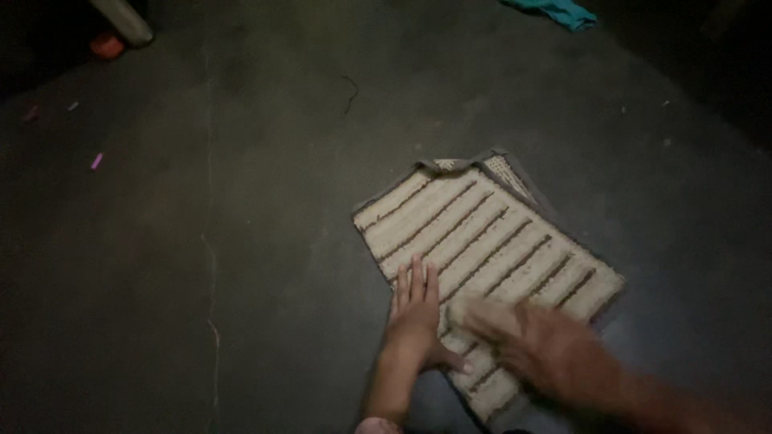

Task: The person scrubs a striped floor mat with a brush while sitting on the floor. They repeatedly scrub different sections, fold the mat, and continue scrubbing the folded edges.

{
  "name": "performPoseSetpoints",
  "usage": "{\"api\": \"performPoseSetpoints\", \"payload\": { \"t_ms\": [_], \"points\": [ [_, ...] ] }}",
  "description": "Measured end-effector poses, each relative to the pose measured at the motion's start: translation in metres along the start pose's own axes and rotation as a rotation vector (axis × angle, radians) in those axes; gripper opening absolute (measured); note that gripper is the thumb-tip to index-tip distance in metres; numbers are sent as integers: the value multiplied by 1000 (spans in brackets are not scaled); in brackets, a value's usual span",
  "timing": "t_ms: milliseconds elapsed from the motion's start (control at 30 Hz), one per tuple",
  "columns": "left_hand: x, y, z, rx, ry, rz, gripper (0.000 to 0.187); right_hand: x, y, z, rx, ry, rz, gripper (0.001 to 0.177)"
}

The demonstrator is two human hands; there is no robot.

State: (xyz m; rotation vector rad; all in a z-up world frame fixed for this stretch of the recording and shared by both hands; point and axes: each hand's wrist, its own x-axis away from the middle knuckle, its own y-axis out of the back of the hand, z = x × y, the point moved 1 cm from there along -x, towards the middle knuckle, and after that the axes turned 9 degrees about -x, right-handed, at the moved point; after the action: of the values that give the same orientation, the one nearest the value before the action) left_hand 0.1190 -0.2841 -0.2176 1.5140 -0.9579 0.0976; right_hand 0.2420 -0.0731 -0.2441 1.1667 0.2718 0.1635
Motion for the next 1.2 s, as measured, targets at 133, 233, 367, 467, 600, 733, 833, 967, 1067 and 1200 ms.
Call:
{"api": "performPoseSetpoints", "payload": {
  "t_ms": [133, 233, 367, 467, 600, 733, 833, 967, 1067, 1200],
  "points": [
    [-15, -5, 0, -174, 26, 59, 179, 4, 34, -5, 192, 179, 150, 60],
    [-13, -16, -6, -233, 80, -22, 183, -42, 67, -59, 138, -428, 368, 76],
    [-10, -16, -3, -243, 19, -53, 179, -47, 47, -84, -44, -742, 9, 50],
    [-7, -6, -6, -287, 58, 21, 179, -35, 18, -65, 31, -446, 31, 48],
    [-1, 0, -12, -303, 109, 89, 178, -11, -6, -12, 161, -61, 225, 49],
    [2, 5, -19, -341, 156, 64, 176, -27, 31, -53, 442, -218, -13, 62],
    [-1, 0, -21, -373, 164, 76, 176, -35, 26, -58, 393, -496, -81, 54],
    [-25, -18, -13, -393, 168, -21, 173, 5, -21, 37, 224, -171, 33, 52],
    [-30, -24, -8, -416, 158, -100, 169, 26, -5, 42, 278, 102, 31, 70],
    [-17, -12, -25, -431, 196, 98, 178, 14, 43, -14, 541, -38, 256, 79]
  ]
}}
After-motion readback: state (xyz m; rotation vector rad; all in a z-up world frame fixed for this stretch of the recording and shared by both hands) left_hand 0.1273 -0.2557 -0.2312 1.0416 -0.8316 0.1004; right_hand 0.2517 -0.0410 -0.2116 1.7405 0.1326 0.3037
